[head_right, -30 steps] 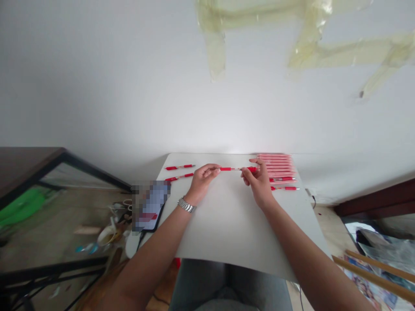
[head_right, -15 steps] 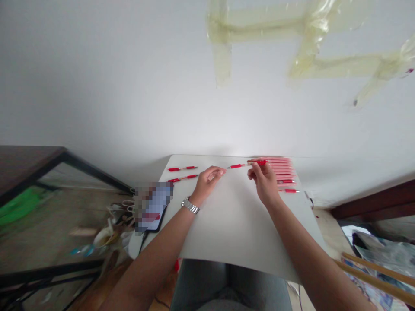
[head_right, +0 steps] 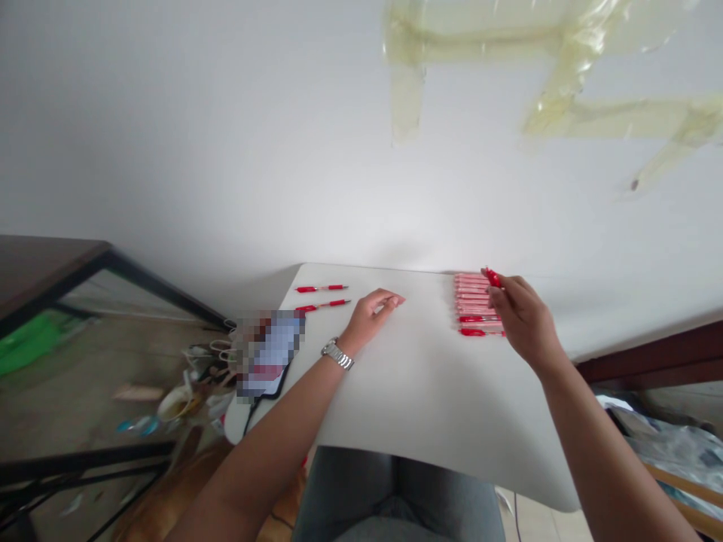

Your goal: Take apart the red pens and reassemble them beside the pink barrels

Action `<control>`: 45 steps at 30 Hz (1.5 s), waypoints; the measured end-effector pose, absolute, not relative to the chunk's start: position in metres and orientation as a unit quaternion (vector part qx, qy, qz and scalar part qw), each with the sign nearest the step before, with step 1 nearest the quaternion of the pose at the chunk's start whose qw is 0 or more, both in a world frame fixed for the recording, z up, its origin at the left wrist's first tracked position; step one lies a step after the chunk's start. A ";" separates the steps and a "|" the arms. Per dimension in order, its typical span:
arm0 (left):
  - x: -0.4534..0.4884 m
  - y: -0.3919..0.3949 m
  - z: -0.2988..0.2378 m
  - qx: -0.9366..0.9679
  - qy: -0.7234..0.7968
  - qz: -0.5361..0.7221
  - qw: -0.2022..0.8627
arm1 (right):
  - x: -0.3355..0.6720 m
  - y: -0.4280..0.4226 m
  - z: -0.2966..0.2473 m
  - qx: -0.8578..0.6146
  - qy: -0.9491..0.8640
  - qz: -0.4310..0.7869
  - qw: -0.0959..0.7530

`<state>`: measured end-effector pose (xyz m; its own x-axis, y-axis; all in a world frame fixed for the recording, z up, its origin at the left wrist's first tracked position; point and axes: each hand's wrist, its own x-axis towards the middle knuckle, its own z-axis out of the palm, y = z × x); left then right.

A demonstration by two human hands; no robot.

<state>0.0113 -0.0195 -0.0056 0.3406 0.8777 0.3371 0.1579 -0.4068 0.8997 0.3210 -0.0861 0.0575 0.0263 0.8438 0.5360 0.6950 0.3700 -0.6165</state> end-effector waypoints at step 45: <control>0.010 -0.020 -0.006 0.728 0.368 0.418 0.401 | 0.379 -0.121 -0.022 -0.566 -0.785 -0.040 0.249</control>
